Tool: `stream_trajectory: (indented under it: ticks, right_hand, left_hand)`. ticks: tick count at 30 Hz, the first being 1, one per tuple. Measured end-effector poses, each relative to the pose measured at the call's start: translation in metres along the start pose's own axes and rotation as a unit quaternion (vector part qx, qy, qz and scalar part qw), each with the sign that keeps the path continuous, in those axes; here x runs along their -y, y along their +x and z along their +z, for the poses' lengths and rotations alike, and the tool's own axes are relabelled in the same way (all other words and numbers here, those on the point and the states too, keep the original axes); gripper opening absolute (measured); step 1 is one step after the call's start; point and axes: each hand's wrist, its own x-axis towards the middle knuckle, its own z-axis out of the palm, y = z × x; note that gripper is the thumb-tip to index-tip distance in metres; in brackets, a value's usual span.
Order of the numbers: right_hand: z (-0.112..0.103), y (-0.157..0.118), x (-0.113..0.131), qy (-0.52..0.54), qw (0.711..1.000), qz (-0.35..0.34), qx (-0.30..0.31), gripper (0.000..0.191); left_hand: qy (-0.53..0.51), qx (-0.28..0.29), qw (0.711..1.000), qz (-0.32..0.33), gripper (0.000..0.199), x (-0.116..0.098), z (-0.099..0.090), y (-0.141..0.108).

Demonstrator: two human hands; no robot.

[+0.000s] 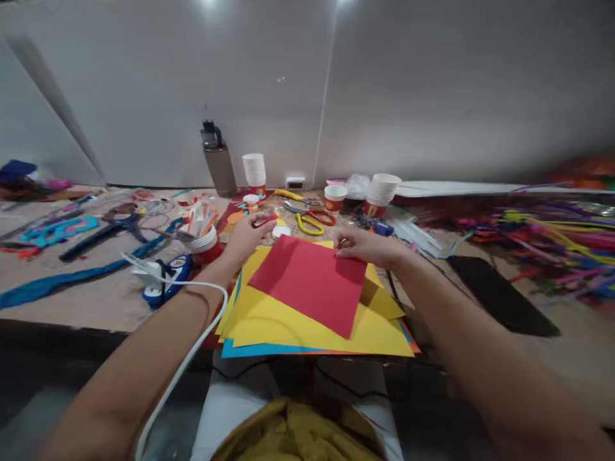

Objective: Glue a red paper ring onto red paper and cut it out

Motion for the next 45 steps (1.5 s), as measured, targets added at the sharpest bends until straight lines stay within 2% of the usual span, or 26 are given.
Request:
stream_trajectory:
  ticks: [3, 6, 9, 11, 15, 18, 21, 24, 28, 32, 34, 37, 40, 43, 45]
  right_hand:
    - [0.001, -0.002, -0.002, 0.025, 1.000, -0.001, 0.011, 0.037]
    - [0.001, -0.006, 0.001, 0.049, 0.998, -0.020, 0.016, 0.041]
    - [0.004, -0.011, 0.008, 0.061, 0.997, -0.052, 0.003, 0.035]
    - [0.007, -0.014, 0.014, 0.041, 0.996, -0.072, -0.021, 0.026]
    - [0.014, -0.020, 0.026, -0.030, 0.995, -0.091, -0.041, 0.020]
    - [0.016, -0.025, 0.033, -0.079, 0.992, -0.091, 0.023, 0.026]
    - [0.018, -0.028, 0.037, -0.067, 0.990, -0.093, 0.087, 0.035]
    - [0.021, -0.025, 0.032, -0.065, 0.992, -0.084, 0.072, 0.035]
    - [0.023, -0.016, 0.019, -0.086, 0.994, -0.057, 0.027, 0.037]
    - [0.022, -0.015, 0.018, -0.166, 0.986, -0.029, -0.011, 0.036]
    - [0.023, -0.019, 0.022, -0.207, 0.978, 0.003, -0.005, 0.033]
    - [0.027, -0.025, 0.029, -0.229, 0.969, 0.078, 0.040, 0.026]
    - [0.028, -0.028, 0.031, -0.295, 0.951, 0.085, 0.044, 0.023]
    - [0.025, -0.028, 0.030, -0.352, 0.930, 0.076, 0.069, 0.024]
    - [0.021, -0.026, 0.028, -0.353, 0.928, 0.084, 0.083, 0.025]
  left_hand:
    - [0.043, -0.008, 0.999, 0.019, 0.028, 0.000, 0.002, -0.002]
    - [0.035, -0.005, 0.999, 0.016, 0.031, 0.006, 0.005, -0.002]
    - [-0.012, 0.016, 1.000, -0.020, 0.041, 0.014, 0.007, 0.000]
    - [0.017, 0.020, 1.000, -0.009, 0.040, 0.017, 0.007, 0.001]
    - [0.129, -0.003, 0.990, 0.056, 0.030, 0.015, 0.007, 0.003]
    - [0.165, -0.021, 0.979, 0.114, 0.028, 0.013, 0.009, 0.004]
    - [0.199, -0.020, 0.963, 0.179, 0.023, 0.009, 0.014, 0.004]
    - [0.236, -0.010, 0.946, 0.223, 0.017, 0.002, 0.025, 0.006]
    - [0.226, 0.027, 0.933, 0.279, 0.017, -0.008, 0.040, 0.019]
    - [0.167, 0.009, 0.957, 0.236, 0.024, -0.010, 0.043, 0.030]
    - [0.149, 0.012, 0.968, 0.201, 0.028, -0.007, 0.042, 0.028]
    - [0.125, 0.086, 0.978, 0.143, 0.035, 0.001, 0.041, 0.015]
    - [0.134, 0.120, 0.971, 0.156, 0.045, 0.010, 0.047, -0.002]
    - [0.162, 0.150, 0.958, 0.182, 0.067, 0.012, 0.057, -0.014]
    - [0.179, 0.172, 0.948, 0.197, 0.068, 0.010, 0.062, -0.018]
